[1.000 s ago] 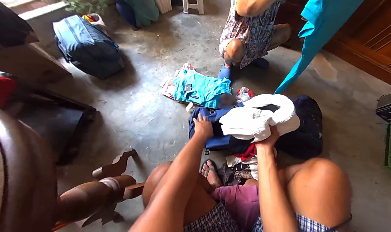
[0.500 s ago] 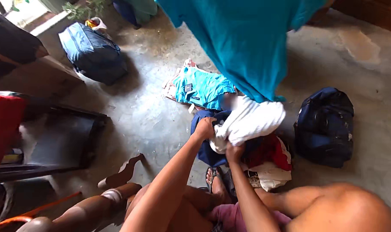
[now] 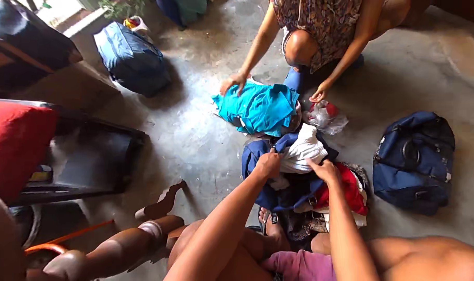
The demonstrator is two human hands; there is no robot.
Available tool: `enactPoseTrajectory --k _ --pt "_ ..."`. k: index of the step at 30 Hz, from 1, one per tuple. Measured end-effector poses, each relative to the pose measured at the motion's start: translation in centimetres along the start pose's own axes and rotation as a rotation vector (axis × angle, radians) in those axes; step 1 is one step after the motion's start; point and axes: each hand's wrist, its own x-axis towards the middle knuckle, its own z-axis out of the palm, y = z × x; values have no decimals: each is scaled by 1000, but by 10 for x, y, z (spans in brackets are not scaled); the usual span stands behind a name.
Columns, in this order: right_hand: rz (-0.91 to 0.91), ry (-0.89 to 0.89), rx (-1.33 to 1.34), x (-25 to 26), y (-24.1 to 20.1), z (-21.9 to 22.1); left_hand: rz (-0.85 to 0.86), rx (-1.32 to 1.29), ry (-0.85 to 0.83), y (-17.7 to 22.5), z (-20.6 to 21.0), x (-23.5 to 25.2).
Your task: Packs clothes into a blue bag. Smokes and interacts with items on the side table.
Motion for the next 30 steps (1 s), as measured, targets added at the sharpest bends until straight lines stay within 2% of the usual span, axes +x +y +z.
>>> enactPoseTrajectory --k 2,4,7,9,11,14,15,18,20,22,24,25,26,27,29,30 --pt "-55 158 143 7 1 23 44 18 -5 7 0 -1" --pt "-192 168 65 -3 -7 61 77 -19 35 14 -9 -5" --pt "-391 -195 -275 -46 -18 122 105 -131 197 4 -21 -6" --pt "-449 -404 -320 -52 -26 145 102 -155 246 -11 -19 0" --pt "-468 -384 -315 -42 -37 141 39 -115 204 -23 -16 -1" --pt "-503 -158 -313 -13 -40 102 -37 -58 145 -30 -17 0" --pt "-459 -144 -406 0 -37 86 -51 -62 137 -31 -18 2" --pt "-266 -302 -889 16 -19 56 -59 -68 157 -33 -13 10" --pt "-237 -353 -1019 11 -19 48 -70 -47 158 -37 -14 14" --pt "-314 -416 -818 8 -23 29 -86 -39 140 -39 -12 17" --pt "-480 -488 -431 16 -25 6 -125 -42 130 -41 -14 16" --pt "-558 -463 -158 14 -26 -10 -148 -47 136 -43 -16 14" --pt "-545 -416 119 6 -28 -35 -168 -49 141 -45 -18 12" --pt "-471 -279 291 0 -27 -61 -184 -45 141 -46 -19 10" --pt "-255 83 268 14 10 -96 -185 -59 158 -47 -19 9" --pt "-134 145 214 22 45 -98 -178 -71 168 -45 -19 9"
